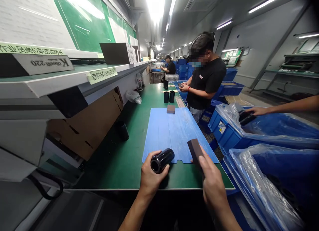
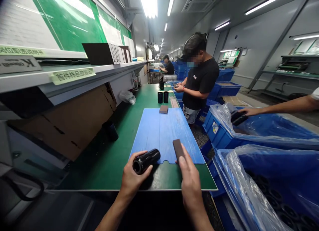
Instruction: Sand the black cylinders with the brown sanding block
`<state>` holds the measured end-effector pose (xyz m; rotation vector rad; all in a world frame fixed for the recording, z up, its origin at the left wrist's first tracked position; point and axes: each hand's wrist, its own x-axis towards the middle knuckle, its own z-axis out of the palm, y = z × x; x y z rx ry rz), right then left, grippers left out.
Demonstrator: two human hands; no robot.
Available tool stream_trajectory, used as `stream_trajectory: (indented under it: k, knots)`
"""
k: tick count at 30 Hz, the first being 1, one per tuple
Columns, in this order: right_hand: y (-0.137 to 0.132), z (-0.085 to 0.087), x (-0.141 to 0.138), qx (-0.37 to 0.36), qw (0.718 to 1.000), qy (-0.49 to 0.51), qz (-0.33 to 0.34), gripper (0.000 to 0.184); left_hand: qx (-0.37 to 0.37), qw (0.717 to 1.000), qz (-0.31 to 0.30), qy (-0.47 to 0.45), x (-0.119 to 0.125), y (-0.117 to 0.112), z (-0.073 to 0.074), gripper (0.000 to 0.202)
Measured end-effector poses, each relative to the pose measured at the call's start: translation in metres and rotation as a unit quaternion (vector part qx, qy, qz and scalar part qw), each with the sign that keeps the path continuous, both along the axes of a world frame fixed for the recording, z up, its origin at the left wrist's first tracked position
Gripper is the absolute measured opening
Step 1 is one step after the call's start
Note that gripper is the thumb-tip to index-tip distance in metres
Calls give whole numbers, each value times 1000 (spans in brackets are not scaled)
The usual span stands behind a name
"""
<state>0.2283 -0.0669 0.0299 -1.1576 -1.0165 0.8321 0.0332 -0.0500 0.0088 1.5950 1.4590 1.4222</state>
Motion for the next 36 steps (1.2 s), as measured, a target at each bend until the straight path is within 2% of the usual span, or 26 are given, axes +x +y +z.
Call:
stream_trajectory:
  k: [3, 7, 11, 15, 19, 23, 26, 30, 36]
  knots:
    - [-11, -1, -14, 50, 975, -212, 39, 51, 2, 1000, -8, -17, 0, 0, -2, 46]
    - [-23, -5, -29, 109, 936, -325, 85, 52, -12, 999, -29, -41, 0, 3, -6, 52]
    - [-25, -8, -34, 111, 926, -349, 88, 53, -21, 998, -49, -41, -1, 4, -7, 53]
    - [-22, -6, -34, 84, 943, -306, 104, 50, -9, 999, -32, -27, -1, 5, -6, 51]
    - [-19, -5, -34, 40, 964, -239, 112, 47, -31, 999, -27, -21, -2, 5, -5, 48]
    - [-18, -5, -36, 44, 962, -249, 101, 48, -47, 998, -32, -32, -2, 4, -5, 41]
    - [-20, -4, -40, 79, 943, -312, 81, 50, -52, 997, -37, -47, -1, 5, -5, 44]
    - [-25, -8, -48, 116, 900, -416, 54, 53, -67, 996, -32, -54, -1, 7, -5, 48]
    - [-18, -12, -63, 145, 838, -523, 59, 58, -75, 996, -8, -46, 3, 6, -7, 33]
